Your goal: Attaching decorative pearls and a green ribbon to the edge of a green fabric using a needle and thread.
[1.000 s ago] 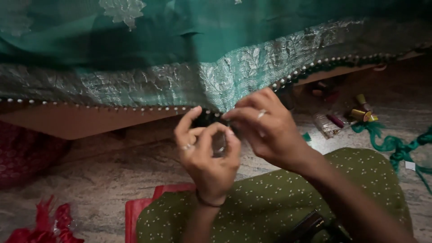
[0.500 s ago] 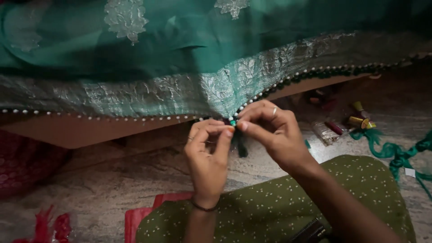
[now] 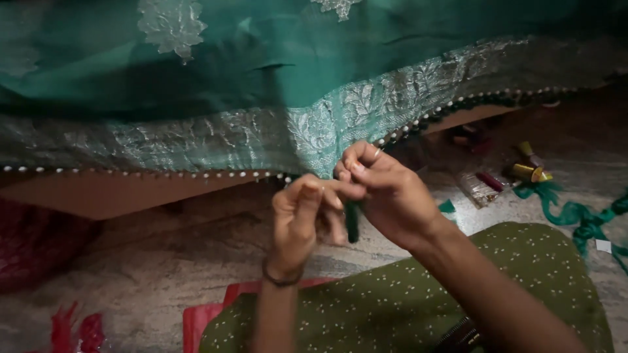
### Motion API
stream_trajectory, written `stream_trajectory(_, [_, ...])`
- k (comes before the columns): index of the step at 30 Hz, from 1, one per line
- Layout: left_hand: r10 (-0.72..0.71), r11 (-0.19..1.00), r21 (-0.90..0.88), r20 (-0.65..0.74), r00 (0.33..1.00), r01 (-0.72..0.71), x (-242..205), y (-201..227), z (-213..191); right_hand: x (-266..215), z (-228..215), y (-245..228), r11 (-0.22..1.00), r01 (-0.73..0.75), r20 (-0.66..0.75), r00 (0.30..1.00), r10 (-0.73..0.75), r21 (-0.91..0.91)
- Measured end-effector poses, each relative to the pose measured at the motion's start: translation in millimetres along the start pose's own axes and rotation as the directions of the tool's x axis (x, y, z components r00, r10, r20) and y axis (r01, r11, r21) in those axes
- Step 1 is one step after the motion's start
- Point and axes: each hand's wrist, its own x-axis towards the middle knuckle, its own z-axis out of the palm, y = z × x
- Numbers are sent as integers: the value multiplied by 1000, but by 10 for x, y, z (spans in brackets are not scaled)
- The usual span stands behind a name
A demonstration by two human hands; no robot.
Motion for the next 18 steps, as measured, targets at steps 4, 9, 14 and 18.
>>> stream_trajectory(4, [40,971,231,106,994,-63,154,44,-102,31,31,135,994,107,109,989,-104,-24])
stream_trajectory(9, [28,937,346,55,998,-45,194,-50,-171,115,-30,238,983,137,90,988,-126,-122])
stream_trajectory(14, [67,989,144,-255,965,-30,78,-409,-169,173,-185,357,970,155,-19,987,-162,-188])
stream_trajectory(18, [-8,994,101,-366,931,49,-33,-308,-114,-79,-322,274,882,158,-58,977,-205,-444])
